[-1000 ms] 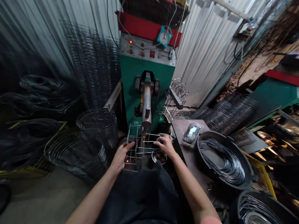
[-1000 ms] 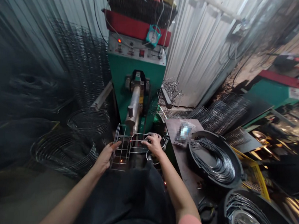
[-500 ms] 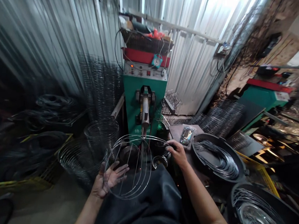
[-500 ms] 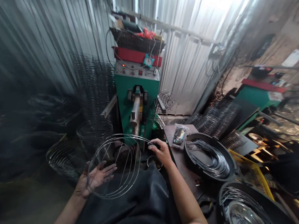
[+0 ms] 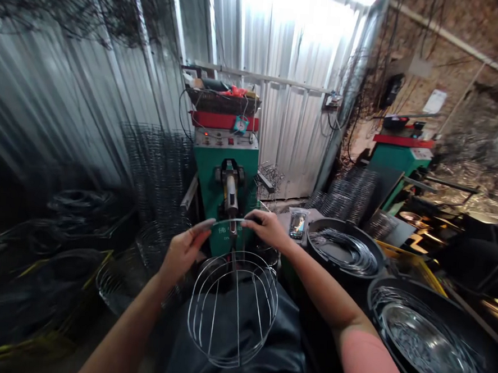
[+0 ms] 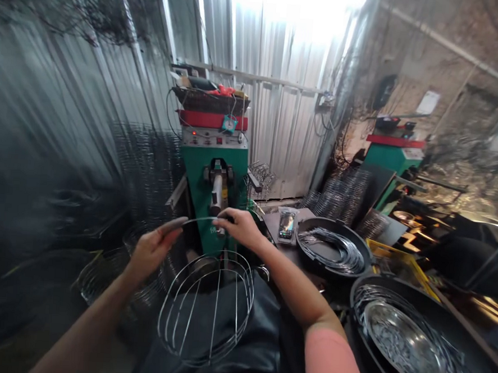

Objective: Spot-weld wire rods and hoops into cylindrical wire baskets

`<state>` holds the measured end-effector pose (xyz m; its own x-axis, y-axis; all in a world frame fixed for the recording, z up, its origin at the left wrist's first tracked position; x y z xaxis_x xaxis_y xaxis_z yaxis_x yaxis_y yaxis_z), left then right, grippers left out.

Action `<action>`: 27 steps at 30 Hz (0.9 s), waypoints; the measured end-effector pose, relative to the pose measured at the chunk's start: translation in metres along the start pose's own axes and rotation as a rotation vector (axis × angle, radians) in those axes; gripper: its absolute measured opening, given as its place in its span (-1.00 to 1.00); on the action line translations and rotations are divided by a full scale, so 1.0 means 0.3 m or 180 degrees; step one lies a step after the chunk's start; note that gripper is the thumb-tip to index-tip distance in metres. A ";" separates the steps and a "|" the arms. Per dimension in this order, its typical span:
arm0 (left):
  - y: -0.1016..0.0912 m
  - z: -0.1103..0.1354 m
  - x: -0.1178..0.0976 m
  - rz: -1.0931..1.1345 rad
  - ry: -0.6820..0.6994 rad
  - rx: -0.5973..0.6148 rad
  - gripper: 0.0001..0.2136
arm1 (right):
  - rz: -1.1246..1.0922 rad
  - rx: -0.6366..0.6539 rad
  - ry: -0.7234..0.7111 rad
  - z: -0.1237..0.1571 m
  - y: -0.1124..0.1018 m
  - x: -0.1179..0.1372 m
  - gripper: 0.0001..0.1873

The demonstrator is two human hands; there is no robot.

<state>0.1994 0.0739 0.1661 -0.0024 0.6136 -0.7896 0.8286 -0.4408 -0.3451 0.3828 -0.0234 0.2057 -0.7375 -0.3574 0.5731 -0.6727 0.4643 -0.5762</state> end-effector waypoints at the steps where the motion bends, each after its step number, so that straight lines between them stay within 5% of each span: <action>1: 0.005 -0.028 -0.003 0.0156 -0.0069 -0.0001 -0.58 | 0.0071 0.0006 -0.0033 -0.014 -0.021 -0.009 -0.74; 6: 0.053 -0.074 0.128 0.1078 -0.1020 0.0222 -0.48 | 0.0331 0.0016 0.0144 -0.020 -0.023 -0.171 -0.68; 13: 0.159 0.032 0.373 0.0831 -0.2027 0.0730 -0.46 | 0.0623 0.0524 0.0815 0.116 0.221 -0.419 -0.72; 20: 0.195 0.040 0.500 0.0503 -0.1940 0.0946 -0.44 | 0.1562 0.1063 0.0933 0.149 0.306 -0.508 -0.77; 27: 0.223 -0.036 0.537 0.0033 -0.1177 0.0937 -0.64 | 0.2169 0.1707 0.0951 0.152 0.333 -0.548 -0.60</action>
<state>0.2605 0.1502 0.0212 -0.2384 0.3572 -0.9031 0.6359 -0.6454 -0.4232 0.4341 0.0446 0.0273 -0.9889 0.1148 0.0938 -0.0906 0.0327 -0.9954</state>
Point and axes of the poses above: each hand's wrist, its own z-axis away from the middle knuckle, its own y-axis out of the palm, x = y × z, the point moved 5 cm from there along -z, towards the middle knuckle, and after that the axes turned 4 degrees about x, right-handed, at the moved point
